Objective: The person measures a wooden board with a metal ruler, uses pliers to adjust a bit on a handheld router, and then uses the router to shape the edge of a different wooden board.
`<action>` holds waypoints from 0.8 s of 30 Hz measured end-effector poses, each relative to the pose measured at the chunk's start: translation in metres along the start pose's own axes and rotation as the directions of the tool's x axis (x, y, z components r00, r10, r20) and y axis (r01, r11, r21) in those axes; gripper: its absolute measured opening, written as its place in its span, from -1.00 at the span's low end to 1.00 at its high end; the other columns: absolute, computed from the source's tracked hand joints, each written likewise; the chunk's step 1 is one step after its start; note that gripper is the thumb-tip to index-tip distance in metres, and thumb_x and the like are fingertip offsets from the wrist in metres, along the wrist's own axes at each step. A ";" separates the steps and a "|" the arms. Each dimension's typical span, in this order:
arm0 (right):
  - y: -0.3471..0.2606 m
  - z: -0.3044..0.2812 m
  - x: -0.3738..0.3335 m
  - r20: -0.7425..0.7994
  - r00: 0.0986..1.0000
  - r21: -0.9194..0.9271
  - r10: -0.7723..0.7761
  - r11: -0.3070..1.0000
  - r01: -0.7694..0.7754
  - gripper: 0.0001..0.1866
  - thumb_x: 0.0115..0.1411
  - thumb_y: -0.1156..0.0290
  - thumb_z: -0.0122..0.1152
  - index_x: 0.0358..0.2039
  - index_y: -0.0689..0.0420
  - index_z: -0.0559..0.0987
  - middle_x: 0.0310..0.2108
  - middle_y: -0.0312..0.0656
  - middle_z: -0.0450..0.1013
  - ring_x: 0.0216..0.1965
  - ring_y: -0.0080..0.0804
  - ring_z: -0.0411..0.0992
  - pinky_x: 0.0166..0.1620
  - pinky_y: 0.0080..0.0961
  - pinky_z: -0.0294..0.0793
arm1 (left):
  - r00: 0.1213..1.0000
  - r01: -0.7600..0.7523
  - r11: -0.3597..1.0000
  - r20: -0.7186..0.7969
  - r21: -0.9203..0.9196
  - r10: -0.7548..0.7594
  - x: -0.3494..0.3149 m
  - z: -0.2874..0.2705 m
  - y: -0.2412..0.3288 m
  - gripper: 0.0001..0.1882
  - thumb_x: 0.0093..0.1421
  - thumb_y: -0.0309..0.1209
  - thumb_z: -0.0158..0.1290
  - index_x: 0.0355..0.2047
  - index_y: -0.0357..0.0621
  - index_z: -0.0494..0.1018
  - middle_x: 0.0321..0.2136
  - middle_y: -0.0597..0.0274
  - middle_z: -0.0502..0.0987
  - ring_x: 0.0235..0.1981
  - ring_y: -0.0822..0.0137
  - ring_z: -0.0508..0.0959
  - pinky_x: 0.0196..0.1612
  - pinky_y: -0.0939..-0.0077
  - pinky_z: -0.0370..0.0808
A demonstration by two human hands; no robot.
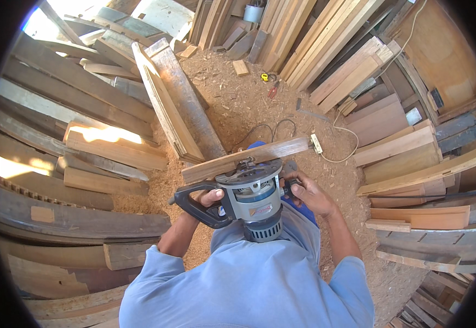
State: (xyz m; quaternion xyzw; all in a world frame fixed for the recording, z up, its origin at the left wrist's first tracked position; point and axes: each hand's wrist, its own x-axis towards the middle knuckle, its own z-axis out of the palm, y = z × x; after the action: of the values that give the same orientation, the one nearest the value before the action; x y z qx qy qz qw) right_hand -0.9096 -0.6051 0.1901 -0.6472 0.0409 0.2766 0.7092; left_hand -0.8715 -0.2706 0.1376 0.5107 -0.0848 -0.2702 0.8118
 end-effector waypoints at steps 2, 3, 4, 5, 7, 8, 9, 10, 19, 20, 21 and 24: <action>0.003 0.000 0.003 0.004 1.000 0.010 0.004 1.000 -0.004 -0.33 0.27 -0.09 0.26 0.17 0.17 0.40 -0.20 -0.29 0.41 -0.41 -0.60 0.35 -0.34 -0.61 0.38 | 1.000 -0.026 0.999 -0.009 0.027 0.026 0.001 -0.003 -0.004 -0.24 0.07 -0.13 0.23 0.17 -0.41 0.36 -0.02 0.02 0.55 0.00 0.23 0.52 0.09 0.36 0.46; 0.004 0.000 0.003 0.003 1.000 0.009 -0.009 1.000 0.009 -0.34 0.27 -0.07 0.26 0.17 0.17 0.41 -0.20 -0.29 0.42 -0.40 -0.60 0.36 -0.32 -0.61 0.39 | 1.000 -0.023 1.000 -0.010 0.020 0.023 0.000 -0.005 -0.007 -0.24 0.07 -0.13 0.23 0.17 -0.41 0.36 -0.02 0.02 0.55 0.00 0.23 0.53 0.08 0.36 0.47; 0.006 -0.001 0.003 0.002 1.000 0.008 -0.023 1.000 0.023 -0.35 0.27 -0.06 0.27 0.17 0.17 0.42 -0.20 -0.29 0.43 -0.39 -0.61 0.37 -0.31 -0.61 0.41 | 1.000 -0.020 1.000 -0.011 0.012 0.020 0.000 -0.006 -0.010 -0.24 0.07 -0.13 0.23 0.18 -0.41 0.36 -0.02 0.02 0.56 -0.01 0.23 0.54 0.08 0.37 0.47; 0.006 -0.001 0.004 0.002 0.999 0.008 -0.036 0.999 0.036 -0.36 0.27 -0.04 0.28 0.17 0.17 0.43 -0.21 -0.30 0.44 -0.38 -0.61 0.38 -0.29 -0.61 0.43 | 1.000 -0.016 1.000 -0.012 0.004 0.016 0.000 -0.006 -0.009 -0.24 0.07 -0.14 0.24 0.18 -0.41 0.36 -0.03 0.02 0.56 -0.01 0.23 0.54 0.08 0.37 0.48; 0.003 -0.002 0.001 -0.017 0.999 -0.017 -0.031 0.999 0.031 -0.35 0.24 -0.03 0.32 0.16 0.17 0.44 -0.17 -0.28 0.46 -0.33 -0.59 0.42 -0.25 -0.60 0.47 | 1.000 0.019 1.000 -0.016 0.019 -0.019 -0.002 -0.004 -0.005 -0.24 0.07 -0.14 0.24 0.18 -0.41 0.36 -0.03 0.02 0.57 -0.02 0.22 0.55 0.08 0.37 0.49; 0.001 -0.002 0.000 -0.028 0.999 -0.030 -0.030 0.999 0.029 -0.34 0.23 -0.02 0.34 0.16 0.18 0.45 -0.15 -0.28 0.47 -0.30 -0.58 0.43 -0.23 -0.60 0.49 | 0.999 0.035 0.999 -0.016 0.026 -0.035 -0.002 -0.004 -0.002 -0.24 0.07 -0.14 0.23 0.18 -0.41 0.36 -0.03 0.02 0.57 -0.02 0.22 0.56 0.07 0.38 0.49; 0.001 -0.001 0.001 -0.025 0.999 -0.029 -0.039 0.999 0.039 -0.34 0.22 -0.02 0.35 0.16 0.18 0.45 -0.13 -0.27 0.47 -0.27 -0.57 0.44 -0.20 -0.59 0.50 | 0.999 0.041 0.999 -0.007 0.011 -0.041 -0.002 -0.004 -0.003 -0.24 0.07 -0.14 0.24 0.18 -0.41 0.36 -0.03 0.02 0.58 -0.02 0.22 0.56 0.07 0.38 0.49; 0.001 -0.001 0.001 -0.022 0.999 -0.027 -0.049 0.998 0.048 -0.33 0.21 -0.02 0.37 0.16 0.18 0.46 -0.11 -0.27 0.47 -0.25 -0.56 0.45 -0.18 -0.59 0.51 | 0.999 0.047 0.999 0.003 -0.003 -0.047 -0.002 -0.004 -0.003 -0.25 0.07 -0.15 0.24 0.18 -0.40 0.36 -0.02 0.01 0.58 -0.03 0.22 0.56 0.08 0.37 0.50; 0.043 -0.008 -0.003 0.087 0.996 0.199 0.000 0.980 -0.017 0.07 0.03 -0.17 0.46 0.37 0.18 0.19 0.16 -0.09 0.38 0.04 -0.41 0.41 0.08 -0.40 0.45 | 0.999 0.041 0.999 -0.017 -0.002 -0.041 -0.004 -0.003 -0.001 -0.28 0.09 -0.16 0.22 0.17 -0.39 0.38 -0.02 -0.01 0.58 -0.01 0.20 0.56 0.10 0.36 0.49; 0.055 -0.008 -0.006 0.130 0.991 0.227 0.022 0.972 -0.051 0.15 0.00 -0.20 0.47 0.40 0.21 0.14 0.20 -0.04 0.35 0.09 -0.37 0.40 0.15 -0.35 0.42 | 0.999 0.032 0.999 -0.024 0.018 -0.032 -0.003 -0.004 -0.004 -0.28 0.09 -0.16 0.21 0.17 -0.39 0.38 -0.02 -0.01 0.58 -0.01 0.20 0.56 0.10 0.36 0.49; 0.062 0.002 -0.006 0.145 0.989 0.227 0.014 0.973 -0.047 0.19 -0.02 -0.22 0.48 0.40 0.25 0.12 0.23 -0.01 0.32 0.14 -0.32 0.36 0.20 -0.32 0.36 | 0.999 0.032 0.999 -0.017 0.018 -0.031 -0.002 -0.007 -0.008 -0.28 0.09 -0.15 0.21 0.17 -0.39 0.38 -0.02 -0.01 0.58 -0.01 0.20 0.56 0.10 0.36 0.49; 0.075 0.037 0.002 0.187 0.982 0.260 -0.015 0.965 -0.035 0.30 -0.08 -0.26 0.50 0.39 0.37 0.06 0.31 0.06 0.24 0.30 -0.19 0.24 0.35 -0.25 0.19 | 0.999 0.043 0.999 0.001 0.006 -0.043 -0.002 -0.012 -0.013 -0.28 0.09 -0.14 0.19 0.17 -0.39 0.39 -0.02 0.00 0.58 -0.01 0.19 0.56 0.10 0.36 0.49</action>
State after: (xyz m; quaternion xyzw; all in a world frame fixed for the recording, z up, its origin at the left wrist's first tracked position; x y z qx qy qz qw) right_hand -0.9517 -0.5692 0.1282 -0.5185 0.0138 0.3319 0.7879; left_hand -0.8724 -0.2641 0.1208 0.5148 -0.0752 -0.2875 0.8042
